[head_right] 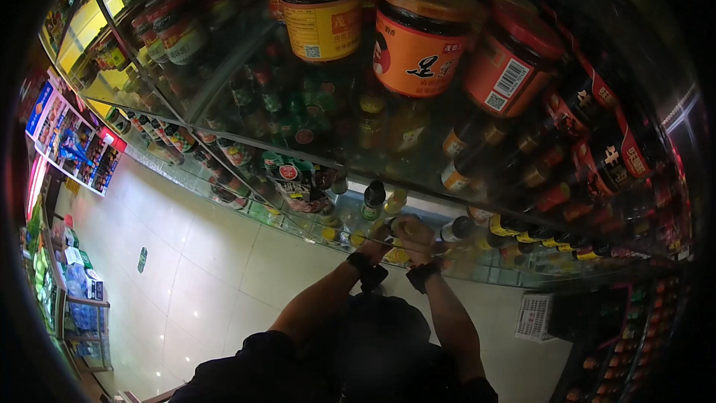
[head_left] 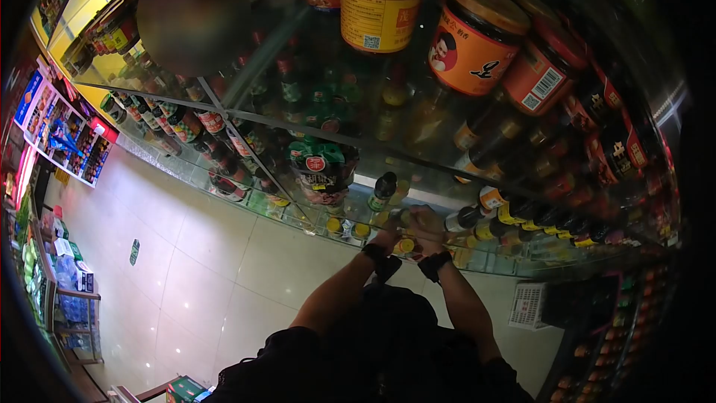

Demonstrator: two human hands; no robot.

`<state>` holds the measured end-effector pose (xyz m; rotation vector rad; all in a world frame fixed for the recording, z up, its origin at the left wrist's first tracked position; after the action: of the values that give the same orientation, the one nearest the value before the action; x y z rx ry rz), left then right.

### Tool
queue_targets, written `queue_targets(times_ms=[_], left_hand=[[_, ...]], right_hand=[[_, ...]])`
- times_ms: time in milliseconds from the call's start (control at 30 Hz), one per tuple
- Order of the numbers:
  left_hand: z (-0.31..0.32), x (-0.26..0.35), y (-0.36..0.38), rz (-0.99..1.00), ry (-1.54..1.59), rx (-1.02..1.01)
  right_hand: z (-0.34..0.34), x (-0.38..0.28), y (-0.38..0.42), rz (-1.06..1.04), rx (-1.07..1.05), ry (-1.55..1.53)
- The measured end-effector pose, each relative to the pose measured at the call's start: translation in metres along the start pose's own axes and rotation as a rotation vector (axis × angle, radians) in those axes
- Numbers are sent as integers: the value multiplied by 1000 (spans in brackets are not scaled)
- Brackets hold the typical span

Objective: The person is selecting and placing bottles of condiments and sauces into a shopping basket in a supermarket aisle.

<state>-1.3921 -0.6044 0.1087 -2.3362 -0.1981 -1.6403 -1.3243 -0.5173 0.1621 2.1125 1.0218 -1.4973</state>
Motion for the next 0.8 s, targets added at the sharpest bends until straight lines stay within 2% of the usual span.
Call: queue_targets(times_ms=[67, 133, 167, 233, 267, 333, 367, 433, 500, 567, 633, 733, 800], left_hand=[[-2, -7, -5, -45, 113, -3], [-1, -16, -15, -77, -332, -79], [-1, -30, -23, -78, -334, -78], [12, -78, -35, -236, 231, -144], [12, -76, -33, -237, 230, -142], [3, -62, -27, -132, 430, -13], [1, -51, -26, -132, 428, -12], [5, -50, -22, -224, 701, 10], [2, -46, -20, -196, 730, 21], [-3, -35, -20, -167, 759, 24], [-1, -36, -17, -264, 780, 15], [-3, -34, -15, -286, 813, 40], [-6, -31, -15, -251, 696, 23]], right_hand=[[6, -5, -15, -71, -30, -91], [6, -25, -25, -2, -74, -65], [10, -34, -27, 68, -117, -40], [16, -12, -41, -6, -111, -119], [17, -14, -45, -80, -104, -196], [13, -18, -47, -95, -92, -125], [11, -24, -47, -109, -79, -52], [10, -26, -49, -94, -96, -5], [12, -25, -49, -78, -113, 42], [14, -20, -47, -61, -108, -48], [16, -9, -48, -54, -113, -119], [21, 5, -51, -84, -135, -238], [22, 5, -49, -121, -149, -287]])
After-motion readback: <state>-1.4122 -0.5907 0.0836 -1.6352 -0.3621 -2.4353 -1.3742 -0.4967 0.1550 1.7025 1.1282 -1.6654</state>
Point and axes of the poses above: each hand's wrist, its own y-axis away from the middle knuckle, its own z-axis out of the palm, x = y × z, the point moved 10 cm from there along -y, towards the middle knuckle, and after that the axes turned 9 degrees about -x, right-handed, at the moved point
